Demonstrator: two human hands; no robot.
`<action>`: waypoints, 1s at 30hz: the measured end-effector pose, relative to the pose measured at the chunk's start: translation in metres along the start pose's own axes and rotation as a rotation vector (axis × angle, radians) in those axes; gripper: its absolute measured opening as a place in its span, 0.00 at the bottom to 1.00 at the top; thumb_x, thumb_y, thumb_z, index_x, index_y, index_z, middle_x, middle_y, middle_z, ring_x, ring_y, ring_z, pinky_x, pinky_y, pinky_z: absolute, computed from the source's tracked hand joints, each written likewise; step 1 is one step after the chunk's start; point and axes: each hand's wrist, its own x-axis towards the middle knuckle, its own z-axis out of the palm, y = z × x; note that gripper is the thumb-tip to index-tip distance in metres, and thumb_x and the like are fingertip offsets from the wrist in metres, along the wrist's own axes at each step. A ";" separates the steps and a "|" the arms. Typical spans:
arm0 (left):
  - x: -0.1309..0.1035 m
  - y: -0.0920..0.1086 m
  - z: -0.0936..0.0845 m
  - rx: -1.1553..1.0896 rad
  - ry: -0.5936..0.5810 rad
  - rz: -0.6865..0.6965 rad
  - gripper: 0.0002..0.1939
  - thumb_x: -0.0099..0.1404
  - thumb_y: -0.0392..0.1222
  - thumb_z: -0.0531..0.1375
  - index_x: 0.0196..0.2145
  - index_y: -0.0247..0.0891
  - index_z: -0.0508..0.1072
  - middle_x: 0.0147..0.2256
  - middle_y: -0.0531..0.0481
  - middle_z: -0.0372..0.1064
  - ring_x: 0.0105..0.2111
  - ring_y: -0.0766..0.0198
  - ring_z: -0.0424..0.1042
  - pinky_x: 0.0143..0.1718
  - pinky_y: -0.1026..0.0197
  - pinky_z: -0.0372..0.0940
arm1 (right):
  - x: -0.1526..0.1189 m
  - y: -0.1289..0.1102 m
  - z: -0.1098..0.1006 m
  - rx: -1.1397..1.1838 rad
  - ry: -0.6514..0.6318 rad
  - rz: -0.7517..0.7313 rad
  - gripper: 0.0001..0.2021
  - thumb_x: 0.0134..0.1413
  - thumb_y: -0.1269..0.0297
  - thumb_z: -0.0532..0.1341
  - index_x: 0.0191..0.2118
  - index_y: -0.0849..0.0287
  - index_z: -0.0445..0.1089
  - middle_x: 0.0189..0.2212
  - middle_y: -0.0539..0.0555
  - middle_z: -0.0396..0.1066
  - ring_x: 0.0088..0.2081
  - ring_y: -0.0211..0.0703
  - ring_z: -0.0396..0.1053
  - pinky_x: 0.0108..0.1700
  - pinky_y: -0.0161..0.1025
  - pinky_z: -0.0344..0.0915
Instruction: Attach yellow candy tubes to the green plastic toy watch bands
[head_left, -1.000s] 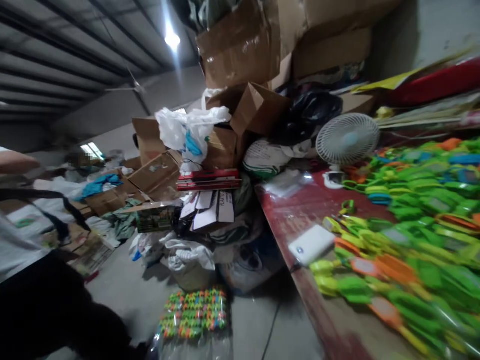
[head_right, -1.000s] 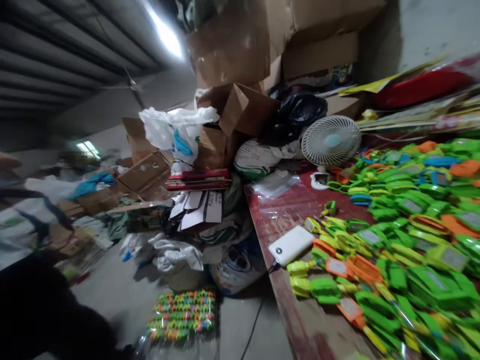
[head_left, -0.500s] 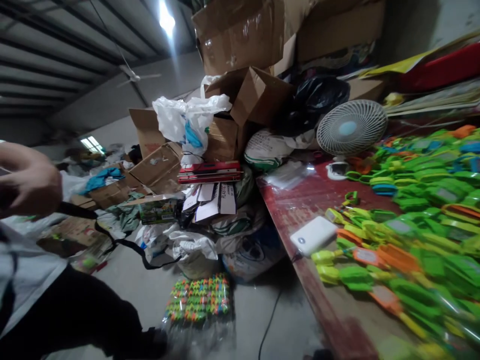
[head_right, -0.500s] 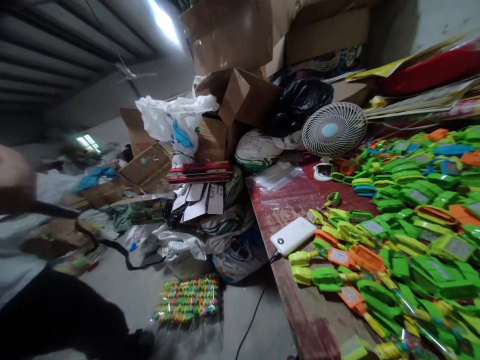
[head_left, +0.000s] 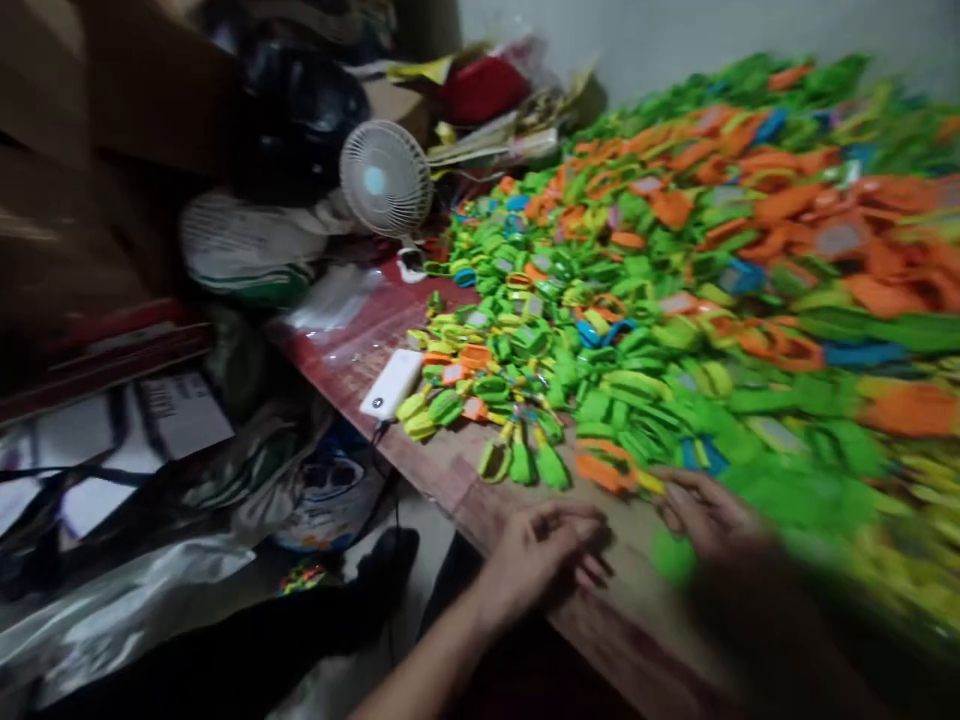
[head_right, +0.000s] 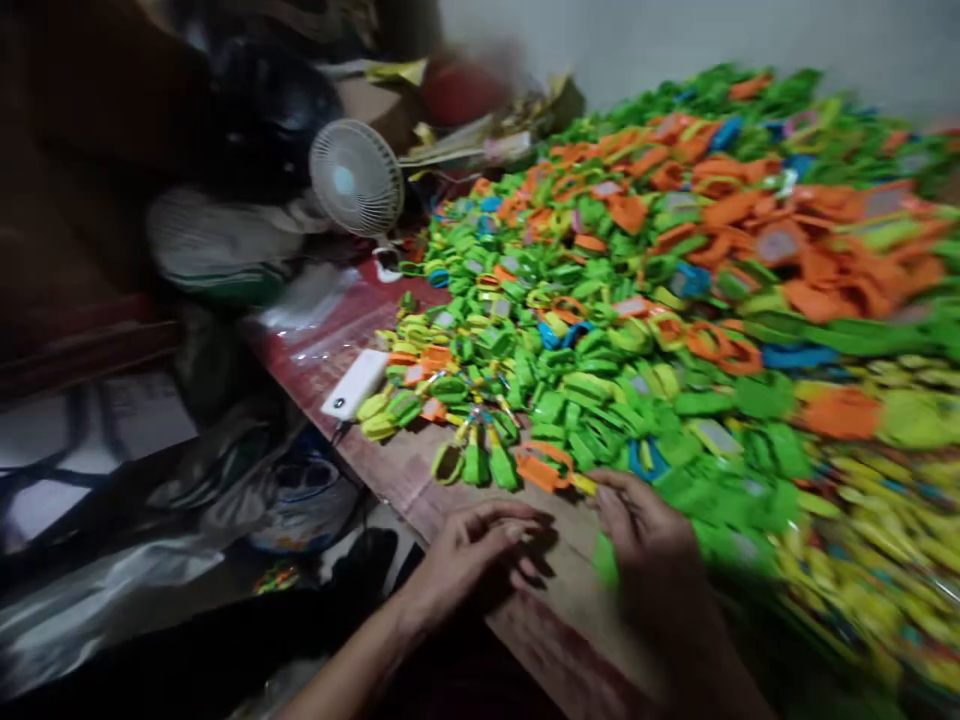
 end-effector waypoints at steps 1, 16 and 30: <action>-0.004 -0.003 -0.003 0.041 -0.005 -0.023 0.25 0.56 0.54 0.67 0.42 0.29 0.74 0.36 0.42 0.74 0.25 0.68 0.73 0.27 0.67 0.66 | -0.003 0.000 -0.005 0.025 -0.006 0.046 0.14 0.58 0.55 0.58 0.41 0.60 0.72 0.27 0.53 0.74 0.28 0.41 0.72 0.29 0.34 0.68; 0.000 0.006 0.007 0.073 0.210 0.157 0.45 0.51 0.53 0.70 0.60 0.33 0.57 0.32 0.49 0.72 0.25 0.60 0.75 0.27 0.60 0.70 | -0.037 -0.021 0.004 0.063 0.009 -0.070 0.15 0.58 0.57 0.55 0.41 0.59 0.74 0.38 0.57 0.77 0.39 0.47 0.75 0.43 0.42 0.71; -0.045 -0.028 -0.025 0.780 0.354 0.454 0.12 0.64 0.37 0.57 0.45 0.37 0.74 0.39 0.45 0.77 0.39 0.59 0.76 0.41 0.59 0.71 | 0.028 -0.049 0.018 -0.393 0.127 -0.487 0.17 0.63 0.59 0.53 0.47 0.64 0.73 0.41 0.62 0.76 0.40 0.52 0.74 0.42 0.46 0.71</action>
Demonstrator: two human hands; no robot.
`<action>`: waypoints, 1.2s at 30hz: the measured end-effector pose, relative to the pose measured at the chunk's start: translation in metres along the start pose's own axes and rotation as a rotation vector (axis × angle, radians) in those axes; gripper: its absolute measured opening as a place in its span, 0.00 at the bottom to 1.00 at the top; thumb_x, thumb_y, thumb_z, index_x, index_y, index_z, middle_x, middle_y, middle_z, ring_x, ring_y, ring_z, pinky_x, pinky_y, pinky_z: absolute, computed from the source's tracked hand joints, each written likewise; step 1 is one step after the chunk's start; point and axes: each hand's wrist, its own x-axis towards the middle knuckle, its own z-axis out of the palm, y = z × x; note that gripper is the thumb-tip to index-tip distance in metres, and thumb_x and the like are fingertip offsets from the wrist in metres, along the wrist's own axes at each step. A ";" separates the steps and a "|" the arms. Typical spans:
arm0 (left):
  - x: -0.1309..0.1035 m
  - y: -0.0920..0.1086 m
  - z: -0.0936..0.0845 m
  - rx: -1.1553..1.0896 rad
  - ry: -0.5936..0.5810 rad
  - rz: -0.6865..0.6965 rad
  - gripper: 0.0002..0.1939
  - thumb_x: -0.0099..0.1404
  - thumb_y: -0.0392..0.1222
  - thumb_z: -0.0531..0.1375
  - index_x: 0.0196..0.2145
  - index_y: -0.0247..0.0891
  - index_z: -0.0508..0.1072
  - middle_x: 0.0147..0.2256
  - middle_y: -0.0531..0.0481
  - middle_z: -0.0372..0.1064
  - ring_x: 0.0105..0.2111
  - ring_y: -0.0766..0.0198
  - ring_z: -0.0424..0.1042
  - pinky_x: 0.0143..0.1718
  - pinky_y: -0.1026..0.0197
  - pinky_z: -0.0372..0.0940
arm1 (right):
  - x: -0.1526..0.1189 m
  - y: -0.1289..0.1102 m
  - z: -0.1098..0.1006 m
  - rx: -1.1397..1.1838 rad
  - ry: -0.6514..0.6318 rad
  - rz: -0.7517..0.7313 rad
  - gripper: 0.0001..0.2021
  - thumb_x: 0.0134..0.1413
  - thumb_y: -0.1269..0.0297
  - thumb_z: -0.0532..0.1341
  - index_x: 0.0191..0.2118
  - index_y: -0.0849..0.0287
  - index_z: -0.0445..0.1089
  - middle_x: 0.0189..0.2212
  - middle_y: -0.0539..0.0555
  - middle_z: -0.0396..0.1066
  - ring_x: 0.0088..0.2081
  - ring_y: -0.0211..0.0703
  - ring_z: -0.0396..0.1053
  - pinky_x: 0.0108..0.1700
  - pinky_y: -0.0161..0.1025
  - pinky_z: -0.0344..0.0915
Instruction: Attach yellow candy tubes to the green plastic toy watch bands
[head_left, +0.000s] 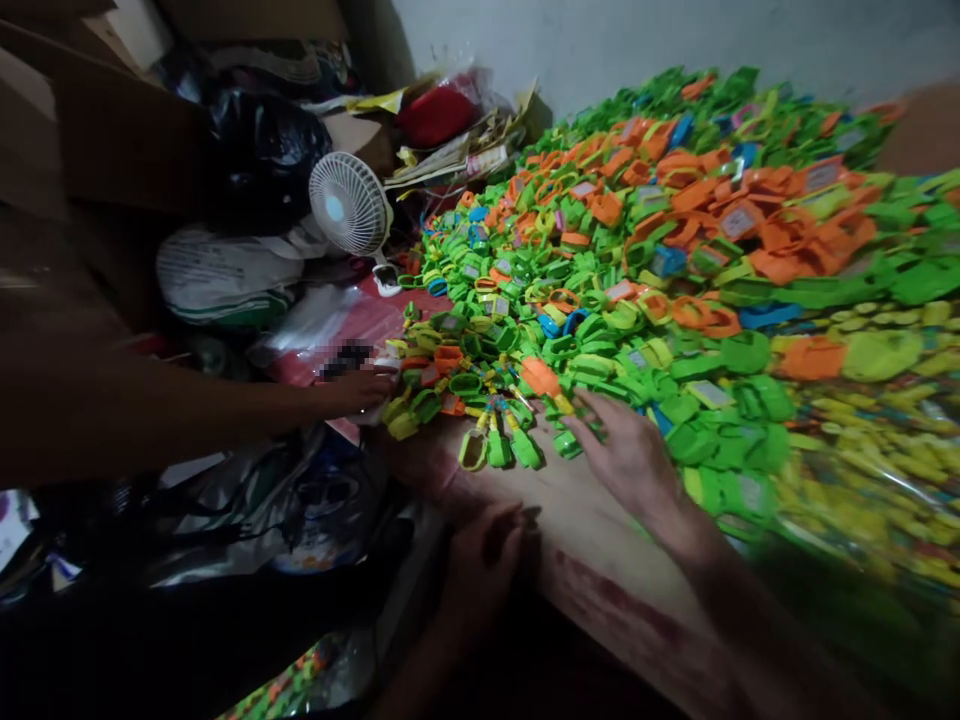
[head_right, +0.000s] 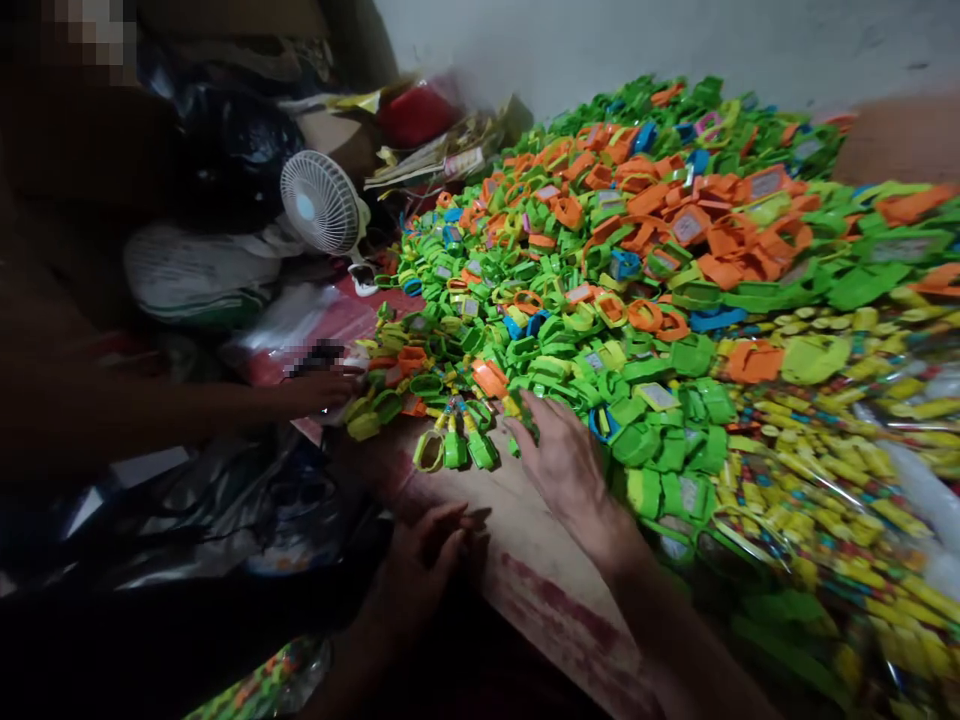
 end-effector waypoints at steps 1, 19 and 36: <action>-0.001 -0.001 -0.002 0.034 0.009 0.033 0.12 0.64 0.37 0.57 0.44 0.37 0.74 0.39 0.45 0.77 0.39 0.59 0.76 0.42 0.59 0.70 | 0.006 -0.001 0.002 -0.063 0.030 -0.067 0.18 0.64 0.59 0.52 0.48 0.66 0.72 0.44 0.64 0.74 0.44 0.54 0.72 0.45 0.48 0.69; 0.037 -0.038 -0.028 0.336 0.318 0.060 0.19 0.61 0.35 0.56 0.50 0.39 0.68 0.52 0.42 0.67 0.54 0.51 0.64 0.57 0.45 0.59 | -0.027 -0.036 0.084 -0.121 -0.356 -0.426 0.22 0.55 0.72 0.61 0.56 0.56 0.67 0.56 0.59 0.66 0.58 0.56 0.57 0.56 0.51 0.57; 0.110 -0.042 -0.069 0.498 0.660 -0.026 0.45 0.59 0.57 0.62 0.65 0.31 0.49 0.67 0.29 0.38 0.67 0.41 0.33 0.65 0.38 0.38 | 0.021 -0.017 0.084 0.012 -0.084 -0.479 0.21 0.56 0.81 0.49 0.52 0.68 0.69 0.52 0.67 0.66 0.56 0.53 0.59 0.56 0.50 0.61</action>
